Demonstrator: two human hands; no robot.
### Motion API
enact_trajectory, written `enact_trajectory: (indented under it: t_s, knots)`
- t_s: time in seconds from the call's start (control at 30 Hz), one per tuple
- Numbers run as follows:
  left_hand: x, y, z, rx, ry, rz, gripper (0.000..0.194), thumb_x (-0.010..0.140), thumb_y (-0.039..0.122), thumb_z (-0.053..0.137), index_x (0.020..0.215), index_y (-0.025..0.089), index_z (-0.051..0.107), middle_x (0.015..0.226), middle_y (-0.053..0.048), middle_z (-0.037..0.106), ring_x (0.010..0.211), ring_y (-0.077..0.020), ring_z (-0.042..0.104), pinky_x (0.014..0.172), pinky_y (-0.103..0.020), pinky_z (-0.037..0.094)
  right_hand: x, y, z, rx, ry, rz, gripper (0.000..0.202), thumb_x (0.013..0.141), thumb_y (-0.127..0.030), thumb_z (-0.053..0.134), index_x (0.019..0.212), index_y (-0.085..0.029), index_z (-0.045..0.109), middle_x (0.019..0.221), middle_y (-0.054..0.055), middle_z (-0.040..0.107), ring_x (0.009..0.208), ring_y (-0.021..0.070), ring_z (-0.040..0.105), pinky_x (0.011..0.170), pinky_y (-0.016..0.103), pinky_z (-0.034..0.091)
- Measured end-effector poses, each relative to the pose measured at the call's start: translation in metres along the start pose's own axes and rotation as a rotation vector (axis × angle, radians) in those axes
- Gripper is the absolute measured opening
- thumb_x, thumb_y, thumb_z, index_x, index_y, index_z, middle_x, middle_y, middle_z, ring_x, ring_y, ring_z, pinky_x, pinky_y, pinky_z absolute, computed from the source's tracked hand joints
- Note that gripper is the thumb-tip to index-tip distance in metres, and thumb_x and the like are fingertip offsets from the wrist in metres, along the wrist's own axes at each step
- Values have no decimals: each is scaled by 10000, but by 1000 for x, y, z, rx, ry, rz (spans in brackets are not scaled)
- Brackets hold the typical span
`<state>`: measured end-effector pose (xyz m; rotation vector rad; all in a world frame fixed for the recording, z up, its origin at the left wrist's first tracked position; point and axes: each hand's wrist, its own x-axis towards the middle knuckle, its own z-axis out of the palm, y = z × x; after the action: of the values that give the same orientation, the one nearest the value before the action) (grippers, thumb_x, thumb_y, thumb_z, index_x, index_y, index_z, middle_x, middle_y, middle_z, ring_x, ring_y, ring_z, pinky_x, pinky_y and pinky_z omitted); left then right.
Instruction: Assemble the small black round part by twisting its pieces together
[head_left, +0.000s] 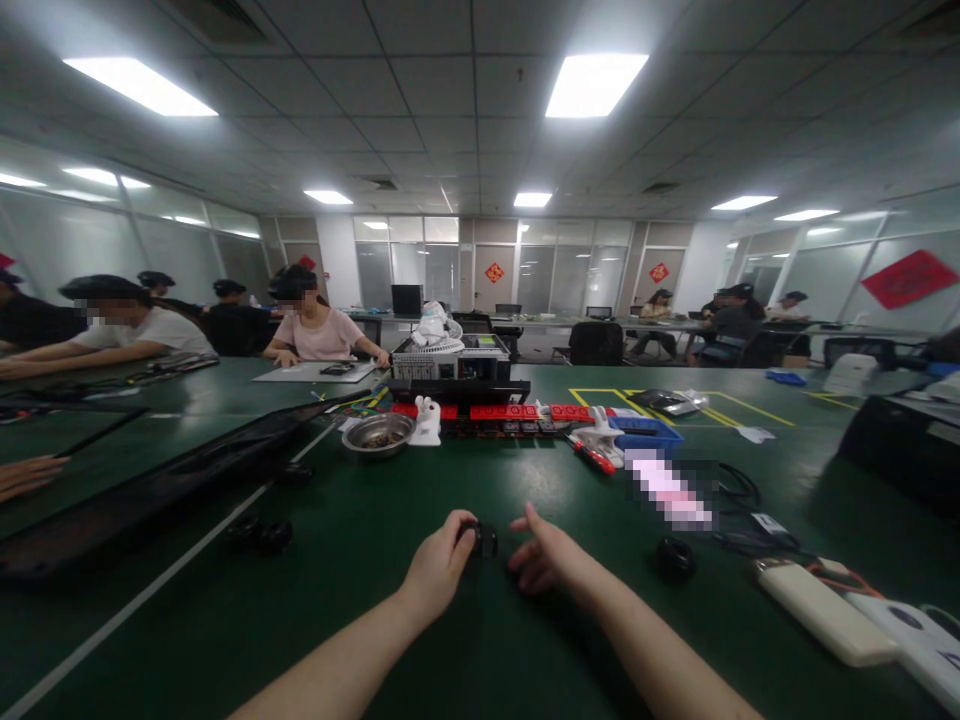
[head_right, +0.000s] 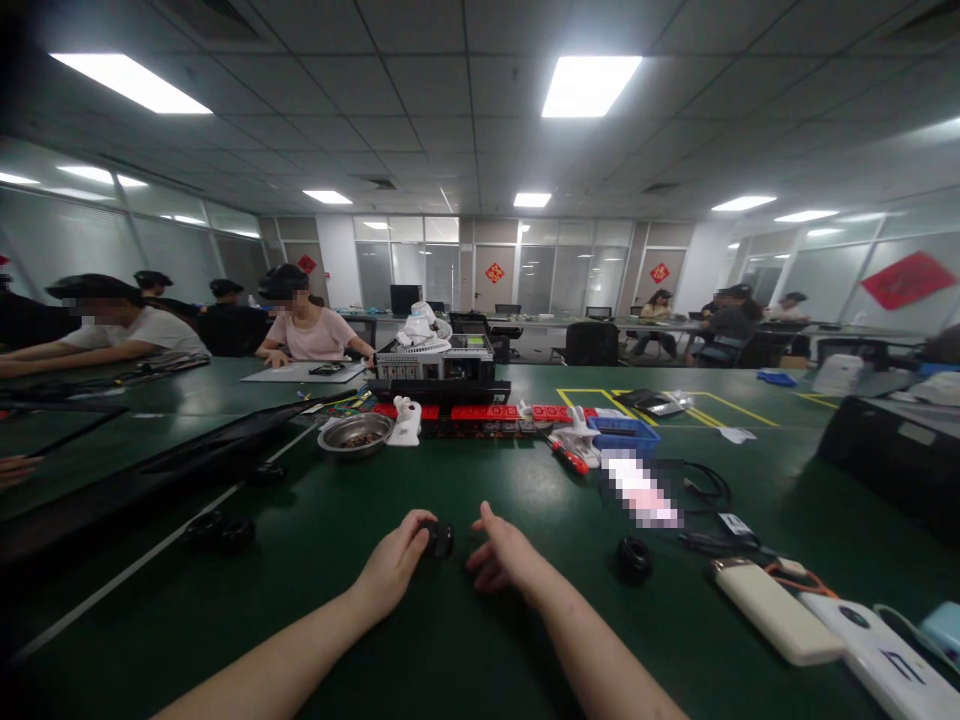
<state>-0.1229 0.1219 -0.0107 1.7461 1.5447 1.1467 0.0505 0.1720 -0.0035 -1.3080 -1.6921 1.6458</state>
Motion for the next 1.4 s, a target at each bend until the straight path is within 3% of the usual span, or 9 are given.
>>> enact_trajectory:
  t_s: [0.13,0.27,0.4,0.53,0.7,0.9,1.03,1.2,1.4]
  knots:
    - [-14,3,-7,204,-92,197,357,824,439,289,1048,209,446,896,-42,588,811,-181,546,697,-273,407,3,5,9,174,-287,132,633,760,-640,109,1009,-141,409,544,40,575,372,117,513,366,221,417]
    - [-12,5,1,183,-94,228,367,814,449,320,1064,209,443,938,-58,581,847,-195,540,728,-291,403,-2,4,21,145,-184,14,490,814,-542,180,950,-140,426,492,-10,513,329,82,424,323,184,359]
    - [-5,-2,6,-82,-109,-60,400,804,500,276,898,175,489,686,-24,558,607,-159,536,546,-260,412,-13,0,28,-261,44,-388,304,772,-333,440,1038,-188,455,812,45,577,652,139,553,589,278,472]
    - [3,-14,10,-411,-96,-321,450,750,581,294,763,160,454,508,38,458,402,-100,433,396,-207,337,-25,-3,33,-627,172,-702,560,671,-185,562,1198,-235,379,1206,57,429,1112,201,383,949,343,308]
    - [0,-14,11,-419,-31,-196,423,772,536,320,894,159,468,587,17,504,454,-99,469,422,-197,339,-13,2,27,-486,285,-439,572,741,-468,453,1212,-158,354,1063,106,532,967,215,498,832,376,398]
    - [-13,0,3,-144,-101,91,358,799,412,389,1065,182,455,927,-73,572,839,-194,533,705,-287,409,3,5,17,-52,-54,19,584,773,-610,127,852,-147,473,471,-11,499,315,83,377,295,192,306]
    - [-13,5,0,-38,-134,110,316,789,412,405,982,176,490,930,-73,570,865,-201,526,716,-287,402,-2,5,18,-105,-49,-127,421,767,-543,316,808,-154,473,497,-36,470,321,71,379,307,193,320]
    - [-6,-3,-2,-114,-188,-100,343,785,484,339,744,165,459,588,16,526,509,-128,512,484,-226,374,-8,9,24,-410,161,-581,429,579,-194,651,975,-197,485,904,21,532,810,153,522,706,270,435]
    - [-3,-10,4,-215,-200,-94,333,785,468,356,852,161,465,628,15,532,489,-106,503,423,-196,344,-6,13,28,-471,269,-609,634,547,-162,664,1122,-178,400,1026,60,466,910,172,483,790,294,410]
